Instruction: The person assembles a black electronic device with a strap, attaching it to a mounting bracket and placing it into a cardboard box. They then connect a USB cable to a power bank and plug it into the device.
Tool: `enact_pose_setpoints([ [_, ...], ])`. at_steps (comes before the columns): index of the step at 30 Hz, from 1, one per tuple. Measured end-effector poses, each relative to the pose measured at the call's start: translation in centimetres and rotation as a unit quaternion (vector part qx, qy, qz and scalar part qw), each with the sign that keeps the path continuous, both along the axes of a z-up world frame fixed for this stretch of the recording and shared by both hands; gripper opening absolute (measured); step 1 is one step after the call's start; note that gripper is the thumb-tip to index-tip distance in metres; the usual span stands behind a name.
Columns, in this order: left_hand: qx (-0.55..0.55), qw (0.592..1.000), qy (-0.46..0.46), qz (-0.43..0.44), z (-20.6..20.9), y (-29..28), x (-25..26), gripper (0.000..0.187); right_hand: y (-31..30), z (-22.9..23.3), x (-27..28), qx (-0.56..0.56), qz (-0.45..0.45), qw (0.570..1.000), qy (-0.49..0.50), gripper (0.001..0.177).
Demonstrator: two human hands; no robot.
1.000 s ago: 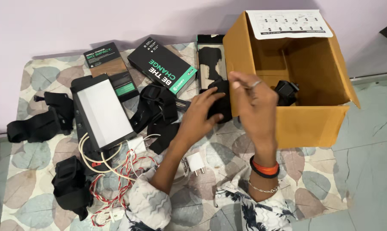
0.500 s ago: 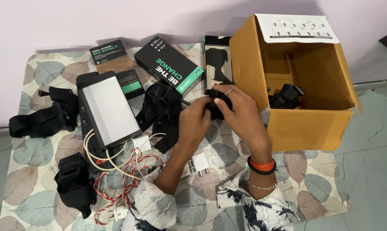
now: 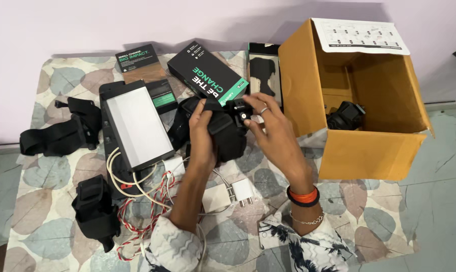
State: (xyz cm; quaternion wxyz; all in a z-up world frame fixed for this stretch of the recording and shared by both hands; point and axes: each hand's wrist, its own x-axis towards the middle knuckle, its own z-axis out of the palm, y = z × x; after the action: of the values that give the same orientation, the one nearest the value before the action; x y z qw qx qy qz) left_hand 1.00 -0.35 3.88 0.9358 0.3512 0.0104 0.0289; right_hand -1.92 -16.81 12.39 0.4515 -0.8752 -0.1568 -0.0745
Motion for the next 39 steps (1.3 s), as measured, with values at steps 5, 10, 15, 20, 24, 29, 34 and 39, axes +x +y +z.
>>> enact_pose_setpoints([
  [5,-0.112,0.979,0.131,-0.111,-0.7,3.2,0.3,0.026,-1.3,-0.3,0.5,0.009,-0.013,0.999,-0.033,0.029],
  [10,-0.086,0.990,0.063,-0.097,-1.0,4.1,0.6,0.027,-2.0,-1.0,0.8,0.005,-0.045,0.999,-0.011,0.016],
  [15,0.054,0.996,0.066,0.005,0.3,3.5,0.5,0.036,-1.8,-2.2,0.9,0.009,-0.078,0.997,-0.028,0.014],
  [20,0.220,0.973,-0.017,0.068,1.0,2.8,0.6,0.034,-2.0,-3.0,1.3,0.247,-0.044,0.968,-0.002,0.020],
  [24,0.389,0.916,-0.067,0.076,1.2,1.4,0.3,0.032,-2.5,-3.1,1.4,0.336,-0.053,0.937,0.075,0.024],
  [29,0.407,0.876,-0.258,0.008,2.8,1.3,-1.5,0.063,-2.2,-3.5,1.8,0.389,-0.055,0.909,0.138,0.024],
  [34,0.444,0.843,-0.303,0.007,3.5,0.7,-1.8,0.064,-1.9,-4.3,2.2,0.380,-0.052,0.906,0.181,0.023],
  [39,0.416,0.874,-0.246,0.035,1.9,0.4,-1.2,0.053,-1.8,-4.7,2.5,0.372,-0.042,0.907,0.195,0.024],
])
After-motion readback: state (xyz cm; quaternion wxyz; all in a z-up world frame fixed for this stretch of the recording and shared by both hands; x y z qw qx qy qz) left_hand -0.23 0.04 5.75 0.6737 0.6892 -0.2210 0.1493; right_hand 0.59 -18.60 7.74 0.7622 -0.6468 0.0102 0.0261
